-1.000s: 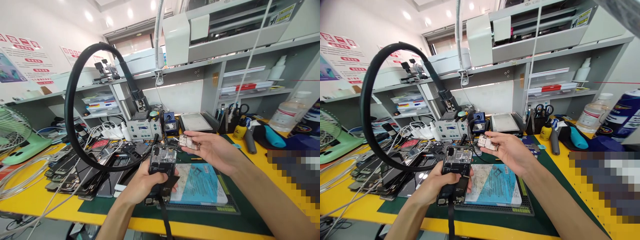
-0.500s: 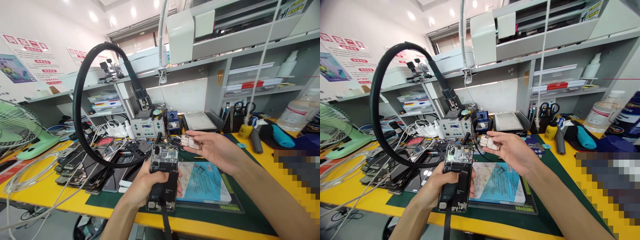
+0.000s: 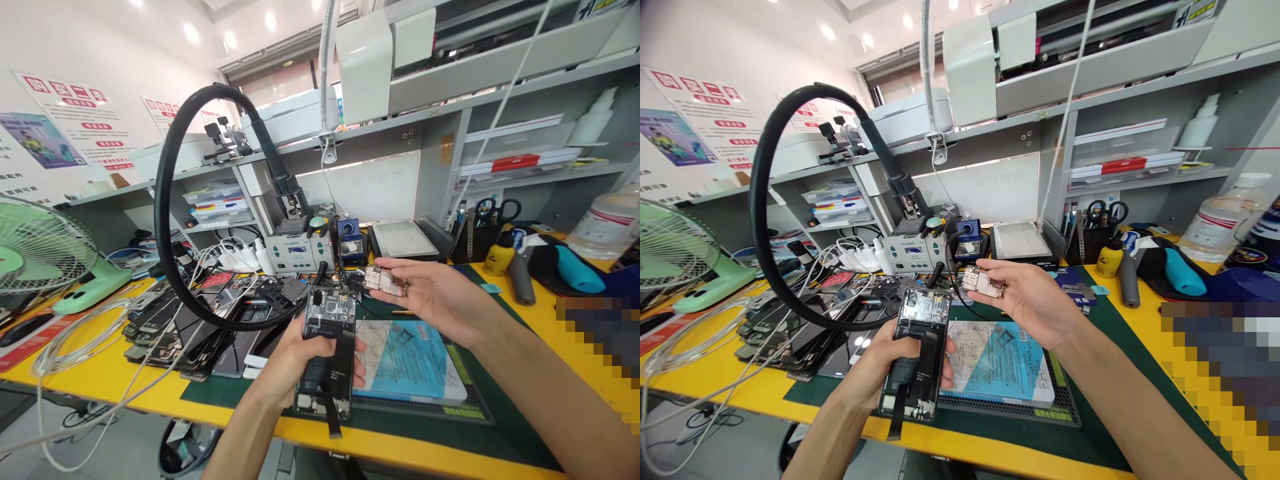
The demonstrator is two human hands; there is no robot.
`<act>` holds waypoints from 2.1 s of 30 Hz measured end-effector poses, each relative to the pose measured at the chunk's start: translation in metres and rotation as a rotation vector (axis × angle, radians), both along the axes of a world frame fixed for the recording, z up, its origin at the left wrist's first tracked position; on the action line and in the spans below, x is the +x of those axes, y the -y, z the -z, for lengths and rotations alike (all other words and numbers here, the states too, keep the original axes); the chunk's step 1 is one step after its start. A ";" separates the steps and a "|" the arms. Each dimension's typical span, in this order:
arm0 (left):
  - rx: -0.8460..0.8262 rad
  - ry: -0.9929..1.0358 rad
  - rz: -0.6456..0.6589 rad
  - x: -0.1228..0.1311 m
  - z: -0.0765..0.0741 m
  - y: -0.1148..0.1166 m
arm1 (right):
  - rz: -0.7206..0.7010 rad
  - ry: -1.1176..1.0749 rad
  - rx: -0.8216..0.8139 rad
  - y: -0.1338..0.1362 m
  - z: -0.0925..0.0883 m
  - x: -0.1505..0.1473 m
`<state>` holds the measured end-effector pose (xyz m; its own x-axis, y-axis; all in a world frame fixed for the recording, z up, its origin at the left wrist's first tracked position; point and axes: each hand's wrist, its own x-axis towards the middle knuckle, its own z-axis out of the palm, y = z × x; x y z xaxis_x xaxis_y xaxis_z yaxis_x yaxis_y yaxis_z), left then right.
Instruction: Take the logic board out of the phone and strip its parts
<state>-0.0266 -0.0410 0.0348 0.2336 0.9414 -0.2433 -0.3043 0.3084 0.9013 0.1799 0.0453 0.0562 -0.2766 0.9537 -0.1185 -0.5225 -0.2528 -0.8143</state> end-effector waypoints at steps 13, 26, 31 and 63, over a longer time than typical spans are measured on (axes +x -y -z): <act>-0.016 -0.054 -0.197 -0.004 0.014 -0.010 | -0.018 -0.015 0.001 0.002 0.001 0.000; -0.021 -0.072 -0.295 0.001 0.019 -0.014 | -0.028 -0.029 0.013 0.004 -0.003 -0.003; 0.008 -0.107 -0.298 0.008 0.020 -0.018 | -0.014 -0.049 0.030 0.001 -0.003 -0.003; 0.286 -0.713 -0.131 -0.010 0.021 -0.033 | -0.177 0.355 0.486 0.021 -0.002 0.004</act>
